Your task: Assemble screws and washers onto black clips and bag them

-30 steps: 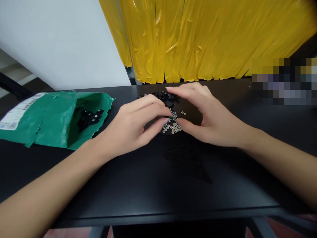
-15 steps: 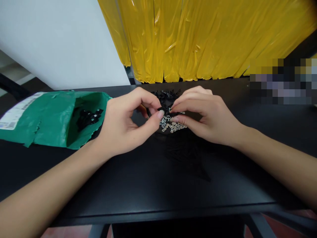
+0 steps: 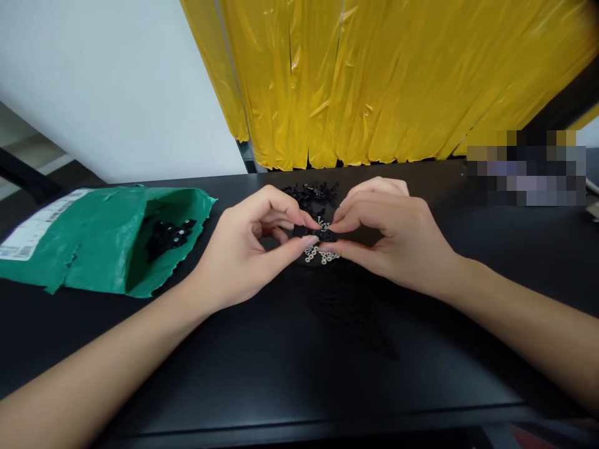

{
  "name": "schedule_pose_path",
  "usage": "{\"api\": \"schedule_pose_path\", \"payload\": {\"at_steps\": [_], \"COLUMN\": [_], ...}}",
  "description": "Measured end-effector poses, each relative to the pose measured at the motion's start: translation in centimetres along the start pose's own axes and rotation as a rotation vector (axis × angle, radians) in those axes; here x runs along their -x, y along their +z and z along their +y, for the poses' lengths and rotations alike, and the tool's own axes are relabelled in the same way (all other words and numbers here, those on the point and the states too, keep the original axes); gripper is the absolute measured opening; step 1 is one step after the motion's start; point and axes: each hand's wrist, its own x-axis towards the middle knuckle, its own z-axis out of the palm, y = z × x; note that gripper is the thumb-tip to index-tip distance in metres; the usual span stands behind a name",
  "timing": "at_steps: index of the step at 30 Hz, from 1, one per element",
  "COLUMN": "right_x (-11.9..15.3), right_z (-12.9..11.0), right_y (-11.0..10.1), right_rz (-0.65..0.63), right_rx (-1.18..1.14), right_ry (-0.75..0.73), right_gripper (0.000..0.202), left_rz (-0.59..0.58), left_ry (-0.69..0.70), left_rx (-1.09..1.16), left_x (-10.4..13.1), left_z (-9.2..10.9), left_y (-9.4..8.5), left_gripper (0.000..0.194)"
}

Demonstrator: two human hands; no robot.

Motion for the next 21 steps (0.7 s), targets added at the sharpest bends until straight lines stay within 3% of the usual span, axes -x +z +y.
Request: {"api": "schedule_pose_path", "payload": {"at_steps": [6,14,21], "right_x": [-0.3,0.3,-0.2], "right_z": [-0.2,-0.8,-1.9], "right_y": [-0.4,0.1,1.7], "right_rz": [-0.044,-0.348,-0.355], "right_rx": [-0.030,-0.065,-0.059], "right_ry": [0.101,0.147,0.187], "right_gripper": [0.015,0.006,0.008], "left_rz": [0.063,0.208,0.172], "left_ry": [-0.075,-0.136,-0.105], "left_rx": [0.021,-0.051,-0.155], "left_x": [-0.2,-0.5,-0.6], "left_z": [-0.4,-1.1,-0.4], "left_y": [-0.3,-0.6,-0.4], "left_gripper": [0.026,0.031,0.026]}}
